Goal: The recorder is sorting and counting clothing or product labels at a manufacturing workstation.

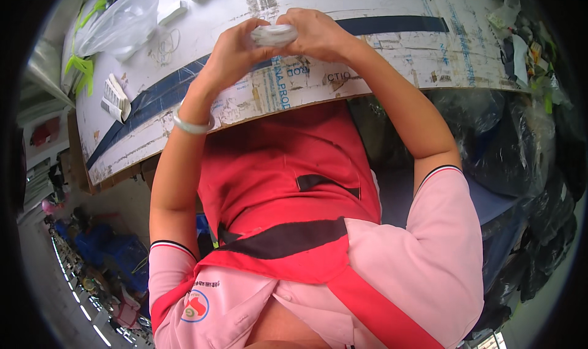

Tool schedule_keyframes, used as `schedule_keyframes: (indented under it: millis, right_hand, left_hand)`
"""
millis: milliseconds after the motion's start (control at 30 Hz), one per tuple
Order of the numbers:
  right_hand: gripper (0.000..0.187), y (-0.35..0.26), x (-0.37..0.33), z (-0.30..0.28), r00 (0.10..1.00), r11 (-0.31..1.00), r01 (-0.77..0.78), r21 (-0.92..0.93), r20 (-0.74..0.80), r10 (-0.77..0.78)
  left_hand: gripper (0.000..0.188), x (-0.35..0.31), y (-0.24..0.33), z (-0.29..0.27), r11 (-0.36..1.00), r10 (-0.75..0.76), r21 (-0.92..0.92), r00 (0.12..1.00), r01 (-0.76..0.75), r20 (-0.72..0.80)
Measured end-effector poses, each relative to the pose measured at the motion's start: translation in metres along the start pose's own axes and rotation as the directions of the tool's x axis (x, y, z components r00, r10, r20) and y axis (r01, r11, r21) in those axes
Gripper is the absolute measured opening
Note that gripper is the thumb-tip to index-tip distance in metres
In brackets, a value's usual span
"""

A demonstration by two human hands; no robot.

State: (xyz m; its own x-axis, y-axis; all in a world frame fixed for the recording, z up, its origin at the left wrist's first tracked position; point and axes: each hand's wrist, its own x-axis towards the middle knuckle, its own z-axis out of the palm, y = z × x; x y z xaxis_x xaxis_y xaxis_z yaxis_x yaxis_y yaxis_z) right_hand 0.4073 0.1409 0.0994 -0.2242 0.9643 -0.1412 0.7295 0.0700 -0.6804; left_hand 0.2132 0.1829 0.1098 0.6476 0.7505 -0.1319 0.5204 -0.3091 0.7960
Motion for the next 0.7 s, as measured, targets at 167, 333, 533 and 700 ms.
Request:
schedule_keyframes:
  millis: [167,333,533,700]
  right_hand:
    - [0.044,0.008,-0.030,0.026,0.948,0.958,0.261,-0.117,-0.154,-0.277]
    - [0.049,0.019,-0.040,0.038,0.902,0.932,0.297,-0.210,-0.258,-0.346]
    - [0.061,0.023,-0.051,0.036,0.974,0.957,0.169,-0.234,-0.109,-0.199]
    - [0.067,0.008,-0.063,0.047,0.895,0.861,0.218,-0.459,-0.257,-0.363]
  left_hand:
    - [0.042,-0.034,-0.009,0.024,0.986,0.164,0.017,0.980,-0.163,-0.116]
    - [0.050,-0.040,-0.015,0.044,0.972,0.234,0.041,0.945,-0.230,-0.228]
    - [0.061,-0.043,-0.019,0.055,0.973,0.223,-0.014,0.951,-0.231,-0.215]
    - [0.068,-0.047,-0.018,0.052,0.991,0.132,0.007,0.964,-0.134,-0.233]
